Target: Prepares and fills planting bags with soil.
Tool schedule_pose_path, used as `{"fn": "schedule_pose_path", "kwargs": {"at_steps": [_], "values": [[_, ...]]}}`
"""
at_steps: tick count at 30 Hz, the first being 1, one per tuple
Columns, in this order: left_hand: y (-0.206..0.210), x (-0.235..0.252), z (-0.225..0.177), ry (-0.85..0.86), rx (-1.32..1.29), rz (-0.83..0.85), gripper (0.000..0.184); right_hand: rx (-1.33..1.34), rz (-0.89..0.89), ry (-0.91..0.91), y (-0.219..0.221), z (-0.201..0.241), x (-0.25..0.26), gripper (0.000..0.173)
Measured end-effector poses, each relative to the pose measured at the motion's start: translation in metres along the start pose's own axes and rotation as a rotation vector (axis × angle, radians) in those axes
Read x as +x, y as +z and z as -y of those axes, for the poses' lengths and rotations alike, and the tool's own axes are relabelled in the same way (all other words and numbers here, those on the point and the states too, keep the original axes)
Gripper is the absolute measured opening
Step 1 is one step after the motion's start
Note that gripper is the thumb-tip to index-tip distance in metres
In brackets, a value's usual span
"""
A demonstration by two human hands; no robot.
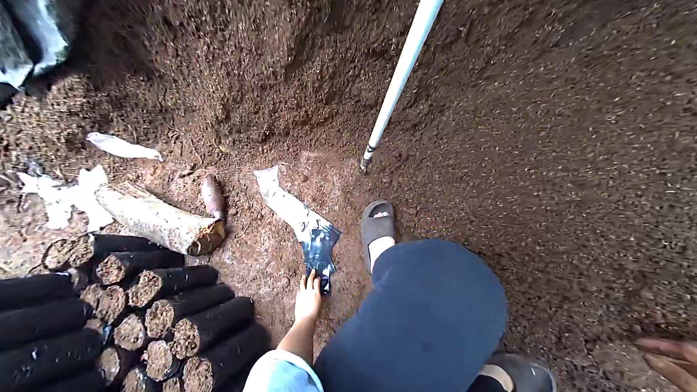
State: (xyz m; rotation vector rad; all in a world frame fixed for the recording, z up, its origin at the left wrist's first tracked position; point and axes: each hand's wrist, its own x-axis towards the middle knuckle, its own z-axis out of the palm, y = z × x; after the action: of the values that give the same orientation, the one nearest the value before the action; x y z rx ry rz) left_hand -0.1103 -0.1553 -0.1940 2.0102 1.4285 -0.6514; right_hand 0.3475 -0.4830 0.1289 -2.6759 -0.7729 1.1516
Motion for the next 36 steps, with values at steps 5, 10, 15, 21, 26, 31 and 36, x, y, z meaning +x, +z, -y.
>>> {"fn": "schedule_pose_path", "kwargs": {"at_steps": [5,10,15,21,26,31,36], "values": [[-0.051,0.003,-0.003,0.015,-0.409,-0.162,0.037,0.011,-0.018,-0.193,-0.008,0.042,0.037,0.044],[-0.168,0.0,-0.06,0.141,-0.76,-0.227,0.032,0.111,-0.02,-0.442,0.007,0.132,0.078,0.041],[-0.263,-0.001,-0.07,0.196,-0.496,-0.325,0.03,0.129,0.059,-0.61,0.025,0.221,0.088,0.038],[-0.302,-0.016,-0.034,0.167,-0.325,-0.656,0.03,0.156,-0.01,-0.671,0.035,0.192,0.069,0.039],[-0.209,0.034,-0.056,0.232,-0.186,-0.368,0.043,0.161,-0.003,-0.513,0.05,0.142,0.074,0.037],[-0.159,0.047,-0.086,0.063,-0.45,-0.046,0.062,0.18,0.046,-0.427,0.053,0.117,0.067,0.038],[-0.266,0.002,-0.163,0.518,-0.386,0.011,0.043,0.235,0.057,-0.51,0.04,0.169,0.066,0.041]]}}
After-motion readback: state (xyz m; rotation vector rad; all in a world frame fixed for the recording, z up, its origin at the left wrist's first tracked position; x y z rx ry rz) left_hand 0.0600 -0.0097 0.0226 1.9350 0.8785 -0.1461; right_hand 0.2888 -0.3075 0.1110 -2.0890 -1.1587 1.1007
